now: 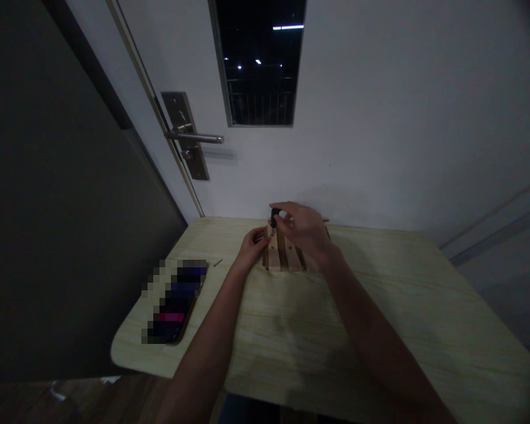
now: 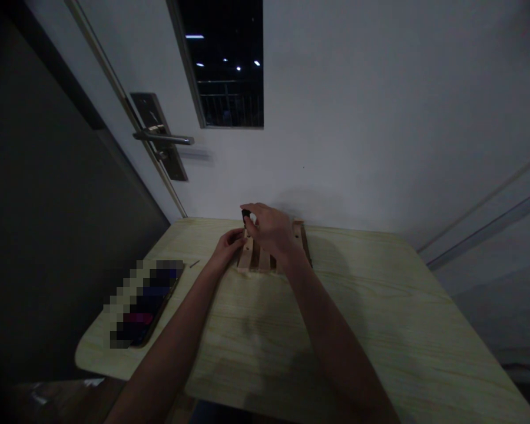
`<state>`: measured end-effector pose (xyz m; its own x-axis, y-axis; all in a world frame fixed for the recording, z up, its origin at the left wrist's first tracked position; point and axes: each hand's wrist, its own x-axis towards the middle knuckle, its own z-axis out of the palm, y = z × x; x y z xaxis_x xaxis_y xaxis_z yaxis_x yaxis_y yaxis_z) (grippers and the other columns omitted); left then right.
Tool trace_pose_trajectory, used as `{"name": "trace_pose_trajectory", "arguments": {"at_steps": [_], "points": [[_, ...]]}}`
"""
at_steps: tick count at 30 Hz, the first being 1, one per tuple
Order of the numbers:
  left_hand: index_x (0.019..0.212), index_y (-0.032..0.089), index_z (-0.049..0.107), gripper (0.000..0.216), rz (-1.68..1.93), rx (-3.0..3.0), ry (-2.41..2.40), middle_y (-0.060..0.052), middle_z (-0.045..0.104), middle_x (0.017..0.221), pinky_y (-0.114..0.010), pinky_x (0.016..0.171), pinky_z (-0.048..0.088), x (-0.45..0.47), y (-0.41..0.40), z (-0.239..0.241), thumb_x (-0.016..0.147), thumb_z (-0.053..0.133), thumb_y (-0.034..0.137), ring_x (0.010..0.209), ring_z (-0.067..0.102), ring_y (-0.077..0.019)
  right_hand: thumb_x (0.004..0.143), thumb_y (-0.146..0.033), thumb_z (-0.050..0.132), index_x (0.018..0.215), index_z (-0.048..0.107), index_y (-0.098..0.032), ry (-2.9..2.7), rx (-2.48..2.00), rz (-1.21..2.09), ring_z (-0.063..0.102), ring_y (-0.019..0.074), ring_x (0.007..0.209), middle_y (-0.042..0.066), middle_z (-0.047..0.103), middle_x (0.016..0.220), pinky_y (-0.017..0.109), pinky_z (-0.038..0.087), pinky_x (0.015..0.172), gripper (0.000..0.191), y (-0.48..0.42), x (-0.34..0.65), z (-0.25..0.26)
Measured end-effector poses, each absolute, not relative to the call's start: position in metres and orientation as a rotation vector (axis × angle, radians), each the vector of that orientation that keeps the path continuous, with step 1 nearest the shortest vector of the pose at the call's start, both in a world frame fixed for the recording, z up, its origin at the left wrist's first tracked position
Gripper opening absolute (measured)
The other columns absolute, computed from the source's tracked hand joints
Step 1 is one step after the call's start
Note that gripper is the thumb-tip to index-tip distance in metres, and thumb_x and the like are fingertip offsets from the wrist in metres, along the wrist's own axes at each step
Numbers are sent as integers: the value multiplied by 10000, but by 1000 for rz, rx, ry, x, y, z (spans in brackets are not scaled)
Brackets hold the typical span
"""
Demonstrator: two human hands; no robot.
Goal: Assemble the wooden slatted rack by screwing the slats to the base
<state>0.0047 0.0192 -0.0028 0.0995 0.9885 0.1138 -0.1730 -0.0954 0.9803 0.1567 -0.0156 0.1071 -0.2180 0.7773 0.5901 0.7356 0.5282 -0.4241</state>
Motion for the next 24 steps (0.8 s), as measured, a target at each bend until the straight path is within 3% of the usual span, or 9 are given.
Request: {"name": "trace_pose_trajectory", "arguments": {"at_steps": [8,15,24], "points": [[967,107,623,401,1277,1212,963,-118,667,1032,-376,923,433,4,16,1,610,723,263,932,612,-210,828,-268,588,961,652,-218,-1980,-1178,44,590,144,726,25,673,903,271,432,691,156,-12,156,107],[960,117,627,397,1277,1213,995,-111,674,1014,-379,916,436,4,17,-1,605,727,263,929,609,-212,831,-237,537,1073,637,-224,-1955,-1172,51,591,141,701,30,688,965,287,447,711,262,-13,157,106],[957,132,630,386,1284,1200,965,-95,677,1024,-366,915,437,5,16,0,607,727,261,946,609,-208,860,-212,509,1067,607,-236,-2015,-1153,44,595,154,769,39,657,998,279,432,709,230,-15,156,107]]}}
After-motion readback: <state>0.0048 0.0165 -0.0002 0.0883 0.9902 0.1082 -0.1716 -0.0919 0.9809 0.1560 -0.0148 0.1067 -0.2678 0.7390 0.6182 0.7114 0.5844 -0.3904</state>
